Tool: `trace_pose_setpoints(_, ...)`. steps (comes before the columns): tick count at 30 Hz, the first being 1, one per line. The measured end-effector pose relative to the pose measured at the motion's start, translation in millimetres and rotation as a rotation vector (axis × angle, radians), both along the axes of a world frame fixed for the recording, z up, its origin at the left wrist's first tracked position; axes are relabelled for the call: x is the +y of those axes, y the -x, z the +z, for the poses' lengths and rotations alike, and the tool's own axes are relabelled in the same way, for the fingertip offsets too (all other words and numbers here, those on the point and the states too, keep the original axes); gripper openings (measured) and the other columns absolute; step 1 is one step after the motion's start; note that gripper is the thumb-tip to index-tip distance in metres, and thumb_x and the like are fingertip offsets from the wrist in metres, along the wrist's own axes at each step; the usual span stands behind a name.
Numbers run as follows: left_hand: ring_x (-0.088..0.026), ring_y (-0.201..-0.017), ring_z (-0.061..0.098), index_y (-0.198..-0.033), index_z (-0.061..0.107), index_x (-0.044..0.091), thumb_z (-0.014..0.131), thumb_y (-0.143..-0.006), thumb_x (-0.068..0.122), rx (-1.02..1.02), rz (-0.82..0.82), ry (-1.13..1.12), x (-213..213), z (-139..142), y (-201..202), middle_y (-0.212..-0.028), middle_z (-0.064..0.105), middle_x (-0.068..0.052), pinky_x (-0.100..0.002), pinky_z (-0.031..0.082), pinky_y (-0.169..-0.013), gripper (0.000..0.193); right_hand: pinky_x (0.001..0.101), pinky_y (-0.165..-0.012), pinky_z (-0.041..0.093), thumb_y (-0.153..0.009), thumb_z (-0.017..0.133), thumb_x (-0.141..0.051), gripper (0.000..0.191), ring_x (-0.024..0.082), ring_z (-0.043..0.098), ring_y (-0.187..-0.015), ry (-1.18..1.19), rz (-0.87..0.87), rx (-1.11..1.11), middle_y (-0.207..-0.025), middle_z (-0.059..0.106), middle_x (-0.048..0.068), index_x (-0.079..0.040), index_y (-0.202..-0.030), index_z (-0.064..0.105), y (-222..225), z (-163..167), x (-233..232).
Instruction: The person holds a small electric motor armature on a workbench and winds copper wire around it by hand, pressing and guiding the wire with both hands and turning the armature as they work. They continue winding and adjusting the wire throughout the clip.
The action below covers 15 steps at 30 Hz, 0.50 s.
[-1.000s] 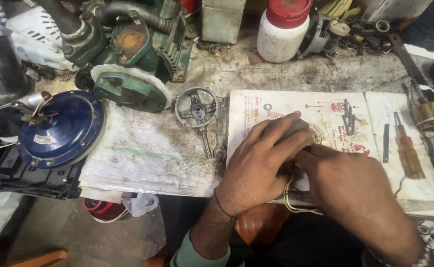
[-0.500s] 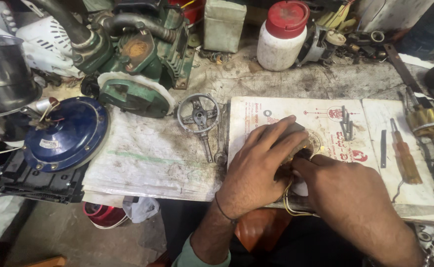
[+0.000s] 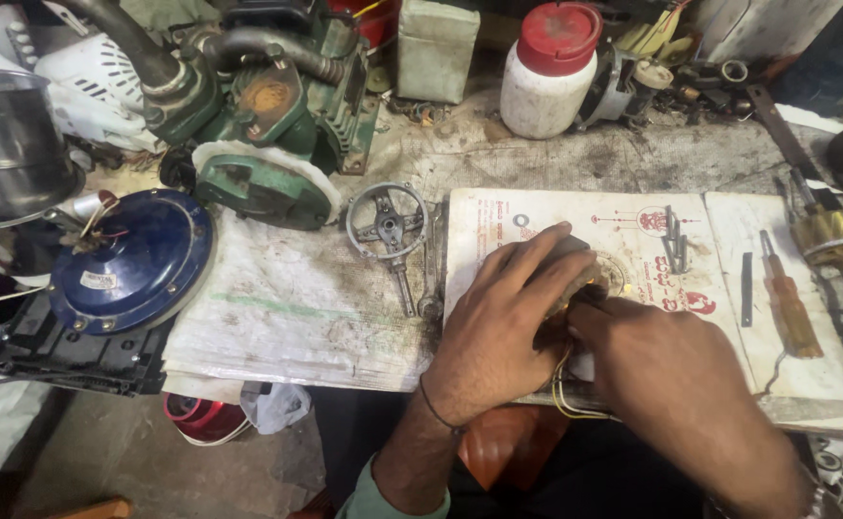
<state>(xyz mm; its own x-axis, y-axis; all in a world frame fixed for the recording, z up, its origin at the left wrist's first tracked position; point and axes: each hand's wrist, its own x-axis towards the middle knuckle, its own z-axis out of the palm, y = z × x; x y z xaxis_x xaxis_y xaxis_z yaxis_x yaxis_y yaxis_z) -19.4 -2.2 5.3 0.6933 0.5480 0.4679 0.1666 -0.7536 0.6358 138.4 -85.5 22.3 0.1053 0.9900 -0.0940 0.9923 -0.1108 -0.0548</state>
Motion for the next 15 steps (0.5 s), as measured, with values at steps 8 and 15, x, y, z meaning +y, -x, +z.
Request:
trace_pose_setpoints(8, -0.042, -0.135, 0.052, -0.142, 0.055, 0.012, 0.074, -0.067, 0.002, 0.026, -0.006, 0.018, 1.1, -1.7, -0.6, -0.156, 0.047, -0.017, -0.049, 0.048, -0.113, 0.078, 0.0440, -0.061, 0.058, -0.079, 0.067, -0.016, 0.025, 0.029, 0.073, -0.074, -0.026, 0.026, -0.032, -0.092, 0.073, 0.004, -0.016, -0.104, 0.069, -0.3, 6.0, -3.4)
trace_pose_setpoints(15, -0.043, -0.138, 0.050, -0.142, 0.054, 0.010, 0.075, -0.071, 0.002, -0.007, -0.017, 0.019, 1.3, -3.9, -2.7, -0.157, 0.046, -0.018, -0.050, 0.048, -0.114, 0.075, 0.0438, -0.059, 0.058, -0.076, 0.072, -0.016, 0.023, 0.030, 0.073, -0.071, -0.062, 0.026, 0.019, -0.091, 0.073, 0.006, -0.015, -0.099, 0.069, -2.3, 3.8, -2.5)
